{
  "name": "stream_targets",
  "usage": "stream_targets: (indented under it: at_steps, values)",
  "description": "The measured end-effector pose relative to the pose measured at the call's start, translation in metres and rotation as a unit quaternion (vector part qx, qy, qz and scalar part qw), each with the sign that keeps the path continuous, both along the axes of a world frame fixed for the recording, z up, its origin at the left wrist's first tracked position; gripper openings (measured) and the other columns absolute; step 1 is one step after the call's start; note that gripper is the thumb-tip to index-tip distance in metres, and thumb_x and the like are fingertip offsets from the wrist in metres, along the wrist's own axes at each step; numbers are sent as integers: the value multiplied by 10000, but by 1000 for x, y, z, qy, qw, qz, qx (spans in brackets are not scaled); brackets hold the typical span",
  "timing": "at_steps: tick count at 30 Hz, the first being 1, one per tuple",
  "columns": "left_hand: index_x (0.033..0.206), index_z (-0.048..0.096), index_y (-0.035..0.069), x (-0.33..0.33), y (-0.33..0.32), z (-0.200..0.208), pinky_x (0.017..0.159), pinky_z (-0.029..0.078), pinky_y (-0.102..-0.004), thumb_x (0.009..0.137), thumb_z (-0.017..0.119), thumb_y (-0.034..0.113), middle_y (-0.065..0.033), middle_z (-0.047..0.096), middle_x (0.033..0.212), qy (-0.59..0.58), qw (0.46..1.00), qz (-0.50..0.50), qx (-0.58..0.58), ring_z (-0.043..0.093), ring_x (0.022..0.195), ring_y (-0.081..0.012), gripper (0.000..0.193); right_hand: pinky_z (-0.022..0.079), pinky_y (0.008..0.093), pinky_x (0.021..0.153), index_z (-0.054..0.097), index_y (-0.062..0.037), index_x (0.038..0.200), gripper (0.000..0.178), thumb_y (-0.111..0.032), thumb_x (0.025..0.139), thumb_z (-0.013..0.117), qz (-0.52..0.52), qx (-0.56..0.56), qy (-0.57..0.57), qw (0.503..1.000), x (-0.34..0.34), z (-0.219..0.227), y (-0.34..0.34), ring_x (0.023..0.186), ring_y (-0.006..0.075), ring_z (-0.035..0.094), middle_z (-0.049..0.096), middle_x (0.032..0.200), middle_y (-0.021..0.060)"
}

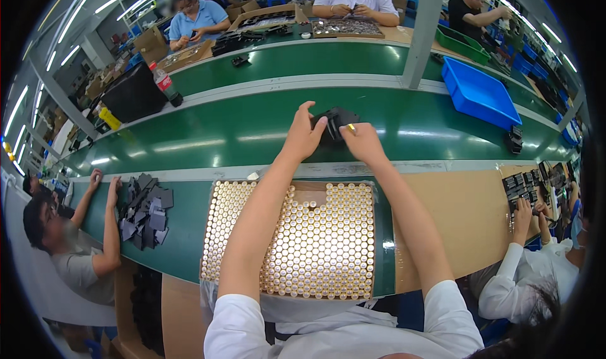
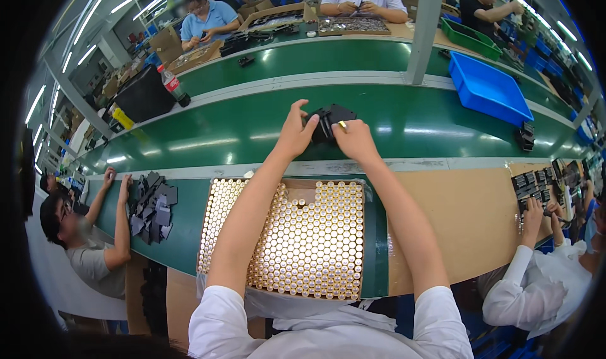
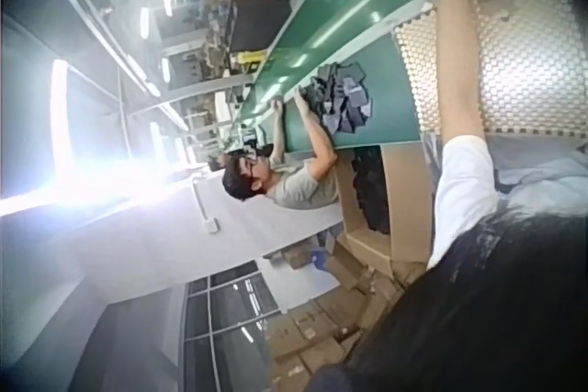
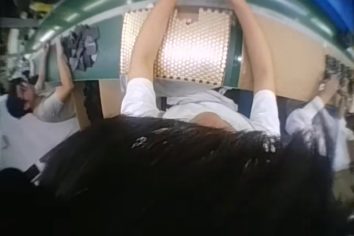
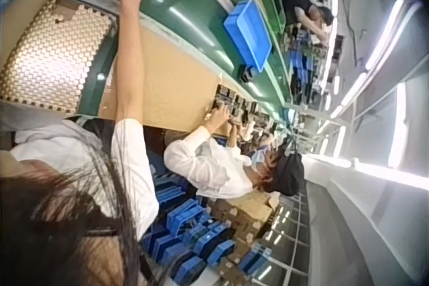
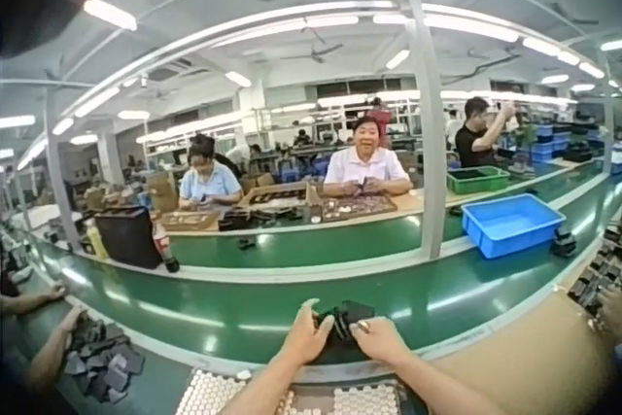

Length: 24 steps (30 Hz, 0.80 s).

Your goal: The person assembles battery packs by inserting cylindrical batteries into plastic housings by hand.

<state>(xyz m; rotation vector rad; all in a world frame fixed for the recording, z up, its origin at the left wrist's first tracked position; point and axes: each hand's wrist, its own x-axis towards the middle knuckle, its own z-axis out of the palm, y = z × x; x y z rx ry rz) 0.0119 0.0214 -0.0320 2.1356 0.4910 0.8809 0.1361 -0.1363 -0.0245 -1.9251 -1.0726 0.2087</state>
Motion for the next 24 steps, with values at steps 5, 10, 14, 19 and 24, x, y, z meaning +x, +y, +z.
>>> stream_targets:
  at_steps: [5,10,14,19,24]
  values:
    - [1440,456,55,0,1,4,877,529,-410,974,670,201,-186,637,1138,23,995,-12,-100,638,934,-300,533,375,267,416,633,-41,844,243,-230,997,638,-16,71,432,899,-7,7,0,497,136,514,617,658,51]
    - [1420,472,80,-1,9,-1,856,534,-393,961,670,172,-179,641,1159,16,988,-44,-147,643,932,-280,509,321,223,404,606,-51,893,217,-229,1014,625,20,35,459,887,-15,11,2,514,85,480,579,670,25]
    - [1410,488,92,-5,9,5,799,540,-337,971,644,115,-148,635,1107,22,995,-24,-99,625,868,-205,467,384,235,435,621,-11,997,200,-210,1015,611,38,33,501,864,-10,13,6,545,106,512,609,730,59]
    - [1412,491,102,-5,8,16,891,534,-391,957,651,129,-168,650,1198,-65,993,-23,-101,648,997,-276,483,479,251,545,636,22,1084,210,-175,1015,612,37,107,516,849,-2,18,-1,649,137,577,634,835,99]
    - [1410,501,109,-7,9,41,901,529,-361,965,633,97,-150,641,1207,-94,983,-73,-138,633,1009,-248,465,522,245,661,608,109,1245,311,-70,990,609,73,119,521,842,5,12,-6,757,160,609,665,936,143]
